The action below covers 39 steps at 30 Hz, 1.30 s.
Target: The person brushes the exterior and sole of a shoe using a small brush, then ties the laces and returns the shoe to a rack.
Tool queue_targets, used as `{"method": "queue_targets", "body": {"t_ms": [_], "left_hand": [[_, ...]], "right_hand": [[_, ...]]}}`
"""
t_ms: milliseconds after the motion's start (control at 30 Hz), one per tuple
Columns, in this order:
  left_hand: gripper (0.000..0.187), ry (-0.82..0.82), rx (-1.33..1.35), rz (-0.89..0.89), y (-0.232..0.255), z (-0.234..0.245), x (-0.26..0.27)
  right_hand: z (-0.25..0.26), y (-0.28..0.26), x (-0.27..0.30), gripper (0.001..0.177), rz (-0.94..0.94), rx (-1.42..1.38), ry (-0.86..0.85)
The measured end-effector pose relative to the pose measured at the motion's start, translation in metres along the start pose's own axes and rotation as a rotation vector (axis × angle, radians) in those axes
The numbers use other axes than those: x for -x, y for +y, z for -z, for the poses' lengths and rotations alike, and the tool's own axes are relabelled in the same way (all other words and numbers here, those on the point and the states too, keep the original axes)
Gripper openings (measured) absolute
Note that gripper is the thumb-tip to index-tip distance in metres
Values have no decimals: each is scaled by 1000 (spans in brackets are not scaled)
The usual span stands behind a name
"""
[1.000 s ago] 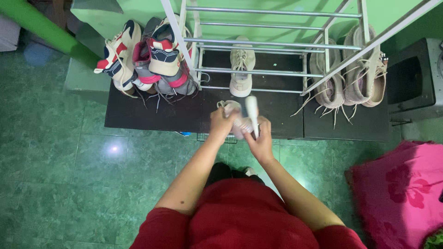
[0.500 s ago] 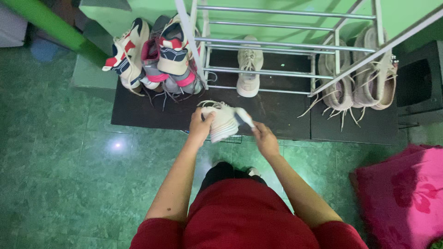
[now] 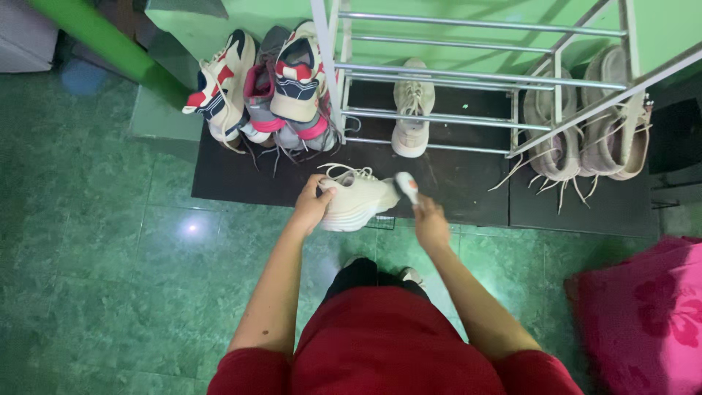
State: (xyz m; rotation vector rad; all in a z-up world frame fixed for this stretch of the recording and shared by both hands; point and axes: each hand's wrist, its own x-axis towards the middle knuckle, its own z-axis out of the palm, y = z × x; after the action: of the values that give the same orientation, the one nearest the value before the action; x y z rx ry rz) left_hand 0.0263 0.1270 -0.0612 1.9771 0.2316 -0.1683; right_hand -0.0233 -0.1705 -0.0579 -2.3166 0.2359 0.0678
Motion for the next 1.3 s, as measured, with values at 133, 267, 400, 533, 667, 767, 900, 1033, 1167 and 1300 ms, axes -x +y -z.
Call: {"method": "queue_targets", "body": {"t_ms": [133, 267, 400, 533, 667, 767, 900, 1033, 1167, 1300], "left_hand": [[40, -63, 80, 87, 16, 9, 9], [36, -161, 23, 103, 26, 17, 18], [29, -170, 27, -237, 18, 18, 26], [26, -255, 168, -209, 14, 23, 25], [28, -194, 72, -318, 34, 31, 34], [28, -137, 13, -415, 51, 30, 41], [23, -54, -51, -434, 59, 18, 46], [22, 43, -57, -408, 60, -1, 47], [20, 141, -78, -449, 70, -21, 40], [20, 224, -153, -481, 82, -45, 32]], "right_hand": [[-5, 0, 1, 36, 9, 30, 45], [-37, 17, 6, 37, 164, -5, 48], [-33, 64, -7, 31, -31, 74, 80], [-8, 80, -20, 29, -176, 19, 160], [-4, 77, -22, 32, -468, -338, 149], [-3, 90, -30, 39, -518, -488, 70], [2, 123, -42, 48, -476, -602, -37], [11, 152, -57, 49, -487, -414, -123], [25, 175, -77, 44, -503, -321, -194], [41, 193, -94, 44, -369, -268, -165]]}}
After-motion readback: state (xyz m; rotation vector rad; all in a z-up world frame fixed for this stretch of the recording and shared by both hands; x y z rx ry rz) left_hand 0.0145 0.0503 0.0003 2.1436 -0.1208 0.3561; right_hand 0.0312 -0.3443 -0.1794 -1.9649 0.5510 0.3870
